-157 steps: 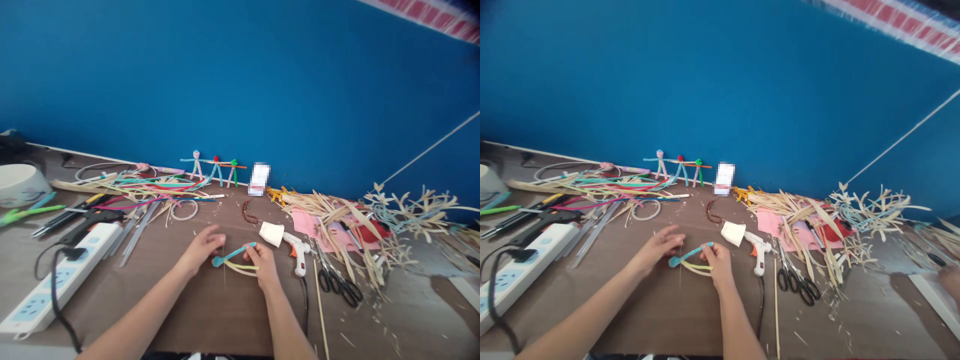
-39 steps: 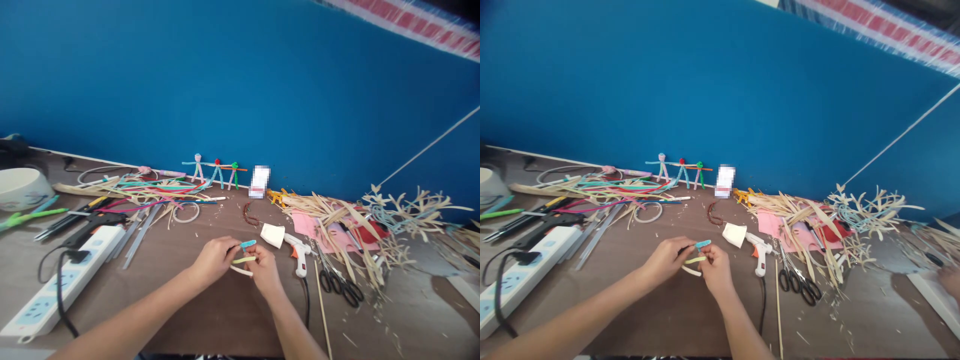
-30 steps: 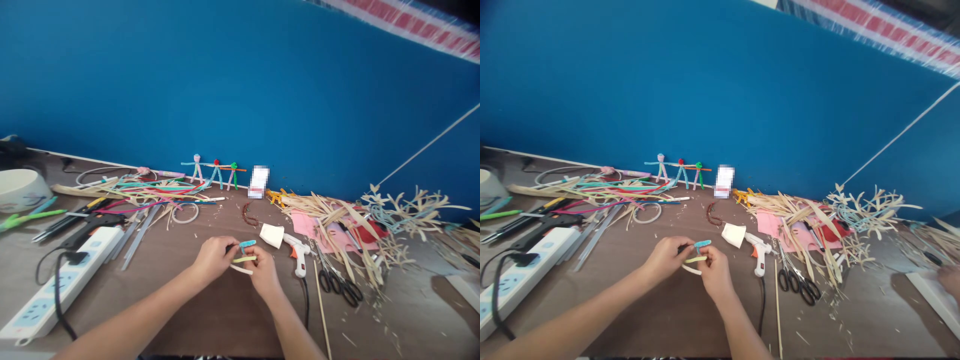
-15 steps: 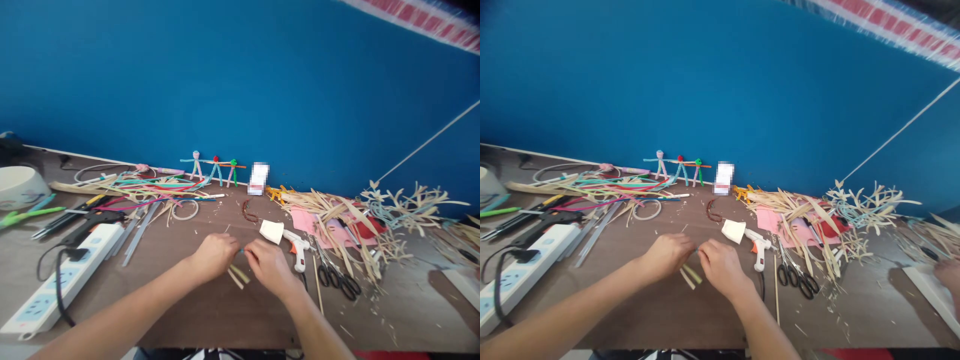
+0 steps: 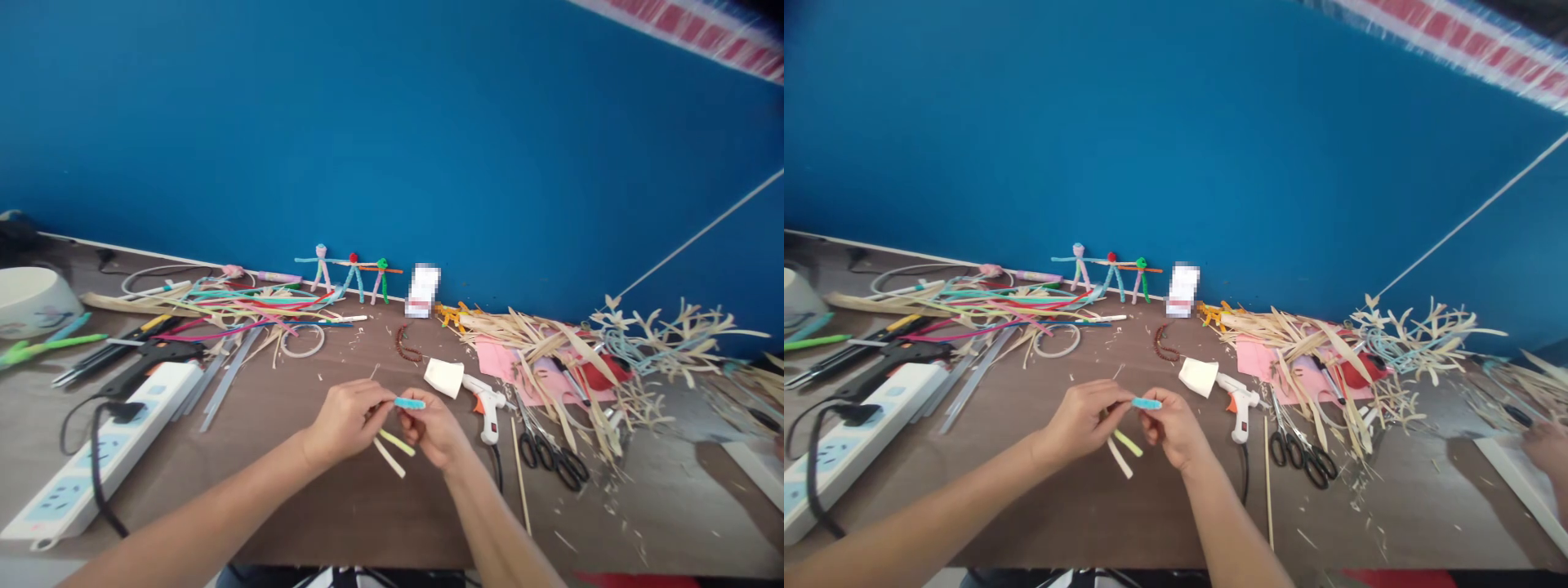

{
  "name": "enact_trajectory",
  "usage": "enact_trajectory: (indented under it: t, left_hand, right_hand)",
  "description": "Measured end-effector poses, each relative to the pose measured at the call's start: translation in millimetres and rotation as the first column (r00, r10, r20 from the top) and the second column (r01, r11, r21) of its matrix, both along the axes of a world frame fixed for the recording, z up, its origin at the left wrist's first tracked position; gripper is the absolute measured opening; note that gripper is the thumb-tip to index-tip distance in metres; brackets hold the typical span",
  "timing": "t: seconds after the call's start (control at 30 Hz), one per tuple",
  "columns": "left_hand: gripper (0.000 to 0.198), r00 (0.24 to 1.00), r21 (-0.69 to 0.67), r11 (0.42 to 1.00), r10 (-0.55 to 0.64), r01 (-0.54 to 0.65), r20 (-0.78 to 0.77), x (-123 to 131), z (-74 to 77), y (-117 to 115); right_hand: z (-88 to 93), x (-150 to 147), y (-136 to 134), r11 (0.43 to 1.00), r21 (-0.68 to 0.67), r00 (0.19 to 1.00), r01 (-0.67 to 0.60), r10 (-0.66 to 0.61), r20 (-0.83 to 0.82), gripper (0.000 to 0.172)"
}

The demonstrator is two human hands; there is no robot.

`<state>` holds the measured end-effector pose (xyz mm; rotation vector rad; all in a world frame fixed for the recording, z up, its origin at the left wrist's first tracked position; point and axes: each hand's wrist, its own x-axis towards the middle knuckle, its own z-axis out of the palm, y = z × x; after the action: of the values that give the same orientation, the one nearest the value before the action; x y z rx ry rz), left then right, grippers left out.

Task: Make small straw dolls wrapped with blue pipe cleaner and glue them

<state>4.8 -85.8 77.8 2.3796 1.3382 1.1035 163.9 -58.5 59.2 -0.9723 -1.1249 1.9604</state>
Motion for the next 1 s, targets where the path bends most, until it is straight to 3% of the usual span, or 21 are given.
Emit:
enact_trajectory:
  t: [0.13, 0.33, 0.5, 0.6, 0.77, 0.87, 1.0]
  left_hand:
    - [0.021, 0.994, 0.014, 0.995, 0.095, -0.094, -0.058, 0.8, -4.1, 2.8]
    - [0.020, 0.941, 0.094, 0.992, 0.113, -0.087, -0.319, 0.5, -6.2, 7.2]
    - [0.022, 0.920, 0.034, 0.997, 0.075, -0.066, -0.385, 4.2, -3.5, 6.3]
    - [0.022, 0.939, -0.036, 0.996, 0.061, -0.077, -0.337, 5.8, -4.7, 5.0]
    - [0.020, 0.982, -0.271, 0.950, 0.118, -0.154, -0.145, 1.9, -6.4, 7.3]
    - [0.020, 0.991, -0.466, 0.876, 0.131, -0.127, -0.024, -2.0, -5.6, 12.4]
    - [0.023, 0.968, -0.684, 0.724, 0.100, 0.088, 0.230, -3.0, -1.8, 17.4]
  right_hand:
    - [-3.9, -7.5, -10.8, 0.968, 0.224, 0.970, 0.109, -0.153, 0.187, 0.020]
    - [-6.2, -8.3, -19.4, 0.907, 0.421, 0.900, 0.024, -0.203, 0.386, 0.011]
    - [-2.1, -4.7, -21.7, 0.760, 0.647, 0.771, -0.069, -0.372, 0.518, 0.015]
    - [5.6, -3.1, -22.3, 0.670, 0.725, 0.709, -0.160, -0.434, 0.557, 0.014]
    - [20.7, 3.8, -22.9, 0.528, 0.819, 0.704, -0.225, -0.492, 0.512, 0.015]
    - [32.0, 10.4, -20.3, 0.392, 0.864, 0.676, -0.316, -0.545, 0.495, 0.020]
    - [43.3, 13.7, -15.9, 0.274, 0.774, 0.607, -0.571, -0.494, 0.623, 0.031]
